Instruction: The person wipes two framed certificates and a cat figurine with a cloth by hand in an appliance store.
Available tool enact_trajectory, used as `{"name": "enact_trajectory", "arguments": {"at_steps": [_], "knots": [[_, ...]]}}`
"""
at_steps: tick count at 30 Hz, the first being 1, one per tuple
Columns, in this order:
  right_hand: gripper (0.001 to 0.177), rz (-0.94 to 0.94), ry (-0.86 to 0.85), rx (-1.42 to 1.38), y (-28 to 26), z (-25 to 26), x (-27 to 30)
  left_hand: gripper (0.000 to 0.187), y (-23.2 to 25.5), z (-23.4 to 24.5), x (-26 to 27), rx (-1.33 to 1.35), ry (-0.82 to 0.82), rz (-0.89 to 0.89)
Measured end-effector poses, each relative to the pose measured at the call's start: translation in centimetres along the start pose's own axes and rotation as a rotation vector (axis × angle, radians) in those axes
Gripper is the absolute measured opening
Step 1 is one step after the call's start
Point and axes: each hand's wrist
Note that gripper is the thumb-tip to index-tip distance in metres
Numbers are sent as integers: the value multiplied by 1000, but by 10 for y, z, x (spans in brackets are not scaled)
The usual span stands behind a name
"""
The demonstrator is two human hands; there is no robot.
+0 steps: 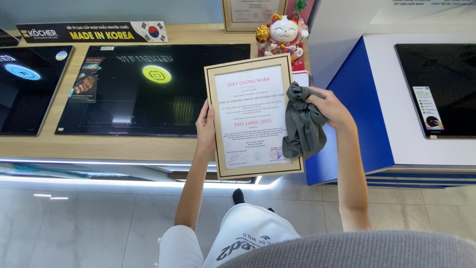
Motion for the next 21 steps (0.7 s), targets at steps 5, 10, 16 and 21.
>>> {"name": "enact_trajectory", "arguments": {"at_steps": [5,10,16,21], "knots": [[36,88,91,87,32,12,-12,52,-31,-15,24,-199,24,148],[36,260,301,449,35,-16,-26,51,-84,-13,22,-210,13,88],[46,490,439,533,60,-91,-43,50,-128,-2,11,-167,43,175],[72,631,394,1341,114,-125,-46,44,-174,28,-7,-24,-42,226]]}}
Point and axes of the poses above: each hand's wrist, its own x-axis away from the middle knuckle, its own z-axis out of the back of the hand, y = z × x, and after that the axes turned 15 degrees about -z, right-handed
